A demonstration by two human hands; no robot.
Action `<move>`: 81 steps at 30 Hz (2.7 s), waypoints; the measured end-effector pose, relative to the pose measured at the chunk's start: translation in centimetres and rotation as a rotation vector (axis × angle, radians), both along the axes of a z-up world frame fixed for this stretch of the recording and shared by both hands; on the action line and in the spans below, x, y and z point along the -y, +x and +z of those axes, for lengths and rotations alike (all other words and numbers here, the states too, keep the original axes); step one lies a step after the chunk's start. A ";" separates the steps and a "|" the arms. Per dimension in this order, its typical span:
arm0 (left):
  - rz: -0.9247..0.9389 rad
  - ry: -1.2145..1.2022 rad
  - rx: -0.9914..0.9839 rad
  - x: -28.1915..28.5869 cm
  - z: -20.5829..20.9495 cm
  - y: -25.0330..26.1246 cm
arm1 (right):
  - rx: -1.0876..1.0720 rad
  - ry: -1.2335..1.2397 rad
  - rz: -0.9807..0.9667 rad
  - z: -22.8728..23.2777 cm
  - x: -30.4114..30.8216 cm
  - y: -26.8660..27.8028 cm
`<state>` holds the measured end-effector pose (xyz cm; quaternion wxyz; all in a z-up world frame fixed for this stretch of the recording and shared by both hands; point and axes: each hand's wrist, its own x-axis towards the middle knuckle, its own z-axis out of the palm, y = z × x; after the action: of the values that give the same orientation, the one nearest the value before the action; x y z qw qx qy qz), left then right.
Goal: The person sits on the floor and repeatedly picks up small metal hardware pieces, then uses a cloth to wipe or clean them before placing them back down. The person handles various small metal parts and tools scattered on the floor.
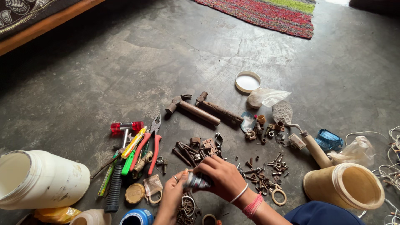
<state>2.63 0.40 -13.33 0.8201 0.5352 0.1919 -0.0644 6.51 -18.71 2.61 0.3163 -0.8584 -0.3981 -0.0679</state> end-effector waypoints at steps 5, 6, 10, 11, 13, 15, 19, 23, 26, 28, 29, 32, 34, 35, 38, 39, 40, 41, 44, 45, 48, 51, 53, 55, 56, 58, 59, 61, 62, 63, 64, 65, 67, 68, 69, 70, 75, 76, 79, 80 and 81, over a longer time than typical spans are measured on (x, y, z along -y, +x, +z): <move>-0.054 -0.151 -0.152 0.3 2.6 -1.2 | 0.002 -0.066 -0.034 0.1 -0.4 -0.2; -0.076 -0.132 -0.142 0.4 2.8 -1.2 | 0.004 -0.087 -0.057 0.0 -0.3 -0.1; -0.092 -0.128 -0.120 0.3 2.9 -1.0 | -0.072 -0.081 -0.133 -0.8 -0.2 0.0; -0.106 -0.121 -0.112 0.1 2.9 -1.1 | -0.091 -0.067 -0.147 -1.1 -0.1 0.0; -0.139 -0.105 -0.090 0.0 2.9 -1.2 | -0.139 -0.053 -0.167 -1.4 0.1 0.2; -0.174 -0.085 -0.064 0.1 3.1 -1.4 | -0.199 -0.052 -0.175 -1.8 0.3 0.4; -0.204 -0.045 -0.108 0.5 4.2 -1.4 | -0.233 -0.031 -0.227 -2.8 0.5 0.6; -0.189 0.037 -0.067 1.0 5.0 -0.9 | -0.180 0.011 -0.287 -4.0 0.7 1.5; -0.118 0.456 -0.077 0.5 5.8 -1.1 | -0.253 0.089 -0.437 -3.6 2.1 2.4; -0.056 0.643 -0.065 -0.1 6.4 -1.0 | -0.353 0.081 -0.559 -2.6 2.9 3.5; -0.029 0.630 -0.029 -0.2 6.5 -1.0 | -0.398 0.054 -0.616 -2.1 3.3 4.0; 0.001 0.638 -0.017 -0.5 6.3 -1.1 | -0.386 0.032 -0.540 -1.9 2.4 3.4; 0.008 0.550 -0.033 -0.5 5.4 -1.2 | -0.242 -0.016 -0.355 -2.4 1.6 2.3; 0.015 0.456 -0.038 -0.6 4.8 -1.0 | -0.126 -0.063 -0.234 -2.5 1.0 1.7; -0.011 0.111 -0.141 -0.3 3.3 -1.2 | -0.058 -0.168 -0.057 -2.7 -0.7 0.1; -0.030 -0.017 -0.188 -0.1 3.0 -1.1 | -0.081 -0.200 -0.033 -2.6 -0.8 -0.2; -0.043 -0.088 -0.222 0.0 2.8 -1.1 | -0.093 -0.209 -0.051 -2.4 -0.8 -0.1; -0.055 -0.159 -0.257 0.0 2.9 -1.1 | -0.106 -0.216 -0.067 -2.3 -0.7 -0.1; -0.035 -0.236 -0.239 -0.3 3.6 -1.2 | -0.121 -0.204 -0.084 -2.3 -0.7 0.0; -0.022 -0.240 -0.213 -0.2 3.9 -1.1 | -0.122 -0.196 -0.086 -2.5 -0.6 0.0; 0.017 0.404 -0.130 -0.2 5.0 -0.5 | -0.093 -0.180 -0.142 -3.3 0.0 1.2; 0.057 0.821 -0.057 -0.5 5.8 -1.0 | -0.114 -0.104 -0.289 -3.4 1.2 2.6; -0.033 0.722 -0.099 -0.6 5.5 -0.8 | -0.273 -0.148 -0.379 -3.3 1.4 2.9; -0.085 0.550 -0.140 -0.4 4.6 -0.7 | -0.383 -0.206 -0.425 -3.2 1.5 2.8; -0.091 0.429 -0.162 -0.2 4.2 -0.6 | -0.414 -0.242 -0.425 -3.3 1.4 2.8; -0.138 0.233 -0.220 -0.1 3.7 -0.7 | -0.433 -0.284 -0.379 -3.6 1.0 2.5; -0.178 0.156 -0.257 -0.1 3.6 -1.0 | -0.421 -0.292 -0.334 -3.9 0.7 2.3; -0.240 0.060 -0.290 0.1 3.4 -1.2 | -0.408 -0.268 -0.265 -4.1 0.3 1.9; -0.264 0.039 -0.285 0.3 3.1 -1.1 | -0.405 -0.236 -0.242 -4.1 0.2 1.6; -0.288 0.019 -0.283 0.4 2.8 -1.0 | -0.404 -0.205 -0.219 -4.1 0.1 1.4; -0.281 0.016 -0.255 0.3 2.5 -1.0 | -0.369 -0.162 -0.180 -4.1 0.0 1.4; -0.276 0.012 -0.227 0.3 2.1 -1.0 | -0.333 -0.119 -0.144 -4.1 0.0 1.3; -0.270 0.037 -0.169 0.0 1.4 -1.0 | -0.319 -0.050 -0.111 -3.9 0.0 1.4; -0.269 0.067 -0.139 -0.1 1.2 -1.0 | -0.341 -0.023 -0.113 -3.7 0.1 1.4; -0.267 0.096 -0.108 -0.2 1.0 -1.0 | -0.363 0.004 -0.115 -3.5 0.1 1.4; -0.259 0.103 -0.100 -0.3 1.0 -1.0 | -0.378 -0.013 -0.149 -3.2 0.0 1.4; -0.226 0.144 -0.077 0.1 2.2 -0.7 | -0.423 -0.079 -0.311 -2.1 -0.1 1.2; -0.197 0.168 -0.100 0.1 2.6 -0.6 | -0.401 -0.054 -0.309 -2.0 -0.1 1.4; -0.158 0.351 -0.162 0.1 4.2 -0.8 | -0.297 0.026 -0.229 -2.0 0.1 1.5; -0.179 0.490 -0.174 0.1 4.6 -0.9 | -0.237 0.058 -0.153 -2.1 0.1 1.4; -0.200 0.628 -0.185 0.2 5.0 -0.9 | -0.177 0.089 -0.078 -2.2 0.2 1.3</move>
<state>1.70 0.22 -8.34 0.5840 0.7696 0.2226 -0.1306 7.85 -18.88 0.39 0.3850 -0.8610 -0.3315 -0.0217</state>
